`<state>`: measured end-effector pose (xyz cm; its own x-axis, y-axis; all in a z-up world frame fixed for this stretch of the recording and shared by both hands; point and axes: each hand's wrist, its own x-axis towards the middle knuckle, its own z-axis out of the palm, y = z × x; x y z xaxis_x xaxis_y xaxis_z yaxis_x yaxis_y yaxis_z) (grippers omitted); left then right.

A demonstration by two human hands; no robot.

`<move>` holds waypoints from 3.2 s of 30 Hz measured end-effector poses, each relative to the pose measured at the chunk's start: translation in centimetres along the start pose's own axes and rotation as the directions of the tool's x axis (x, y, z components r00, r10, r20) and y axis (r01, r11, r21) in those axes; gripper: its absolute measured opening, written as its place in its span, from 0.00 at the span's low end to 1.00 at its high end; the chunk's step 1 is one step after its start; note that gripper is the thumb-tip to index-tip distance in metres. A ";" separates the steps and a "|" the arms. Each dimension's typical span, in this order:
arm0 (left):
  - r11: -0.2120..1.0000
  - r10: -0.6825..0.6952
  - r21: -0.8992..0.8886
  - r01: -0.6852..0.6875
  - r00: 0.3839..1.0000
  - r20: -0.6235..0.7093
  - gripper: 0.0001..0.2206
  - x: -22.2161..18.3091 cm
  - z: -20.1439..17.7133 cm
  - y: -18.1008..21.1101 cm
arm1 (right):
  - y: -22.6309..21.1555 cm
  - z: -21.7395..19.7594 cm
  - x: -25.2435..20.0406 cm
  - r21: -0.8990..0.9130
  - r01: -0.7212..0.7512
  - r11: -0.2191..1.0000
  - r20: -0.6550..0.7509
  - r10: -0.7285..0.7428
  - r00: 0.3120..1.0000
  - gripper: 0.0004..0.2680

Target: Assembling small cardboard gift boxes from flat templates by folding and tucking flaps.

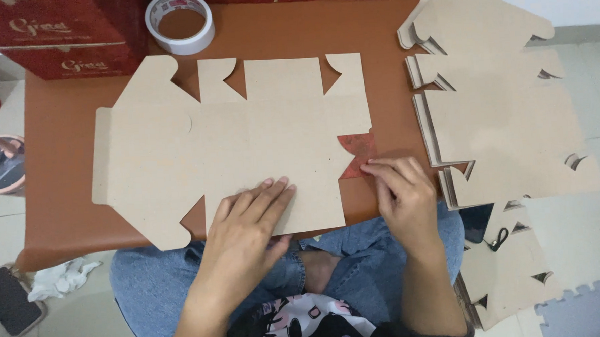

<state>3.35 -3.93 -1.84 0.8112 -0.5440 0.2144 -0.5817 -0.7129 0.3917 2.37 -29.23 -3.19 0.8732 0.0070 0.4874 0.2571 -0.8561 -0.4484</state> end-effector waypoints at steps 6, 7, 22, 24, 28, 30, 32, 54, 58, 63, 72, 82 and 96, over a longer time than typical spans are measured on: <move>0.996 -0.061 -0.055 0.064 0.997 0.050 0.27 0.9 -0.9 0.0 | -1.0 0.5 -0.6 -0.028 0.139 0.990 0.097 -0.136 0.986 0.13; 0.997 -0.059 -0.055 0.062 0.997 0.055 0.27 1.4 -1.3 0.0 | -1.0 0.3 -0.5 -0.028 0.134 0.991 0.098 -0.130 0.987 0.13; 0.990 -0.120 0.040 0.135 0.958 -0.262 0.10 2.8 -1.5 -1.9 | -2.2 1.1 -1.2 -0.189 0.154 0.970 0.304 -0.091 0.948 0.18; 0.994 -0.102 0.012 0.107 0.973 -0.208 0.13 2.4 -1.8 -2.2 | -2.5 1.8 -1.6 -0.260 0.188 0.947 0.296 -0.107 0.949 0.20; 0.997 -0.078 -0.015 0.077 0.977 -0.199 0.13 1.8 -2.0 -3.1 | -5.3 3.8 -0.4 -0.203 0.252 0.946 0.341 -0.173 0.924 0.22; 0.993 -0.065 -0.112 0.048 0.987 -0.148 0.16 1.5 -2.4 -3.3 | -7.0 4.6 0.6 -0.027 0.294 0.955 0.348 -0.267 0.899 0.22; 0.993 -0.063 -0.104 0.053 0.992 -0.105 0.23 0.2 -2.9 -3.7 | -7.9 5.4 0.9 0.034 0.294 0.955 0.344 -0.288 0.894 0.23; 0.889 -0.354 -0.354 0.290 0.926 -0.131 0.31 -0.6 -4.5 -5.3 | -7.1 3.9 -0.9 0.042 0.353 0.935 0.425 -0.336 0.840 0.21; 0.896 -0.322 -0.370 0.247 0.933 -0.158 0.17 -0.9 -3.7 -6.1 | -8.2 6.0 -1.5 -0.045 0.375 0.926 0.411 -0.325 0.852 0.21; 0.880 -0.293 -0.434 0.193 0.939 -0.178 0.16 -1.0 -3.8 -6.2 | -10.0 8.2 -1.7 0.043 0.357 0.933 0.402 -0.344 0.848 0.20; 0.926 -0.263 -0.318 0.203 0.951 -0.159 0.38 -1.6 -2.8 -5.8 | -5.6 1.6 -3.1 0.127 0.304 0.944 0.092 -0.316 0.944 0.22; 0.623 -0.189 -0.760 0.184 0.978 0.082 0.44 -1.5 -4.1 -3.8 | 4.1 -3.4 2.8 0.711 -0.481 0.513 0.525 0.068 0.848 0.33; 0.903 0.053 -0.429 -0.001 0.993 0.109 0.15 -2.5 -2.8 -3.8 | 3.2 -5.3 7.2 0.255 -0.335 0.907 0.664 0.088 0.743 0.17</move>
<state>3.70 1.43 -1.35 0.7680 -0.6260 0.1358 -0.5000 -0.4534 0.7378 7.27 -34.63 2.87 0.9461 0.2730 -0.1745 0.0462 -0.6469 -0.7612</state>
